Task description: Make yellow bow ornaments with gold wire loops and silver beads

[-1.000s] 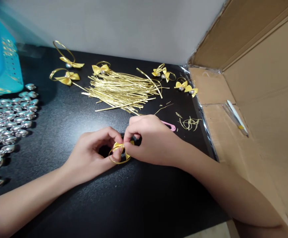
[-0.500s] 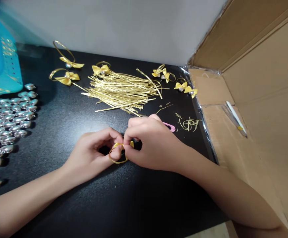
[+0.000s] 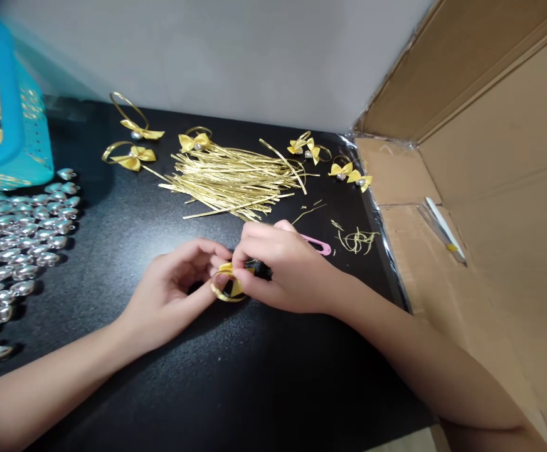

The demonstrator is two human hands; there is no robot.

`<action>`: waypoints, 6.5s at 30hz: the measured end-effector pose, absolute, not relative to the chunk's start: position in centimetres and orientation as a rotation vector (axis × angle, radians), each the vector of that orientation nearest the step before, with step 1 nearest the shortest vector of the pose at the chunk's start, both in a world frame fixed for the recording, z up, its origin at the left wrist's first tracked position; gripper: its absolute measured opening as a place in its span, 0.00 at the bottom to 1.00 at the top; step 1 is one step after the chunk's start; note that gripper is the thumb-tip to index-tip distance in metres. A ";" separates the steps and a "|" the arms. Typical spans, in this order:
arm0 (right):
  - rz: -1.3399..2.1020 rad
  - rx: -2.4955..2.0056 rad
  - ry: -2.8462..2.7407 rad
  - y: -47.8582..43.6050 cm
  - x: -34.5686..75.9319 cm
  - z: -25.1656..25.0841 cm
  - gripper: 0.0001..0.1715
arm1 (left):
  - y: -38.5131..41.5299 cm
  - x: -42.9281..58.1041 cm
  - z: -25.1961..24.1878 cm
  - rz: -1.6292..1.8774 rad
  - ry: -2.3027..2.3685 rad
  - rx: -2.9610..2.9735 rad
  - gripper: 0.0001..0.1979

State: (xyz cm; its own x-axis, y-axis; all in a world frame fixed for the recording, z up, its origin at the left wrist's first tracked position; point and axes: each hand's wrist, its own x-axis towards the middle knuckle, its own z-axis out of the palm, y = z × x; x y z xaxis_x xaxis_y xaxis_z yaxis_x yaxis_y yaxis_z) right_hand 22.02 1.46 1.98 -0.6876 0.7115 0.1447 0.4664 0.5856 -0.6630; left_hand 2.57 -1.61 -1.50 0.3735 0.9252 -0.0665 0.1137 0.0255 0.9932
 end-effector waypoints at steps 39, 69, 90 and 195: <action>0.893 -0.935 -2.140 0.7 20.7 0.7 0.07 | -1.1 2.4 -1.5 0.986 1.089 1.740 0.04; 0.819 -0.987 -1.986 0.3 20.2 0.1 0.07 | -0.8 2.2 -1.5 1.137 1.045 1.417 0.03; 0.836 -1.004 -2.001 0.4 20.6 0.7 0.06 | -1.1 2.4 -1.8 1.043 0.939 1.425 0.02; 0.376 -0.982 -1.951 -0.3 20.0 -1.2 0.05 | -0.8 2.3 -1.5 0.945 1.083 1.052 0.05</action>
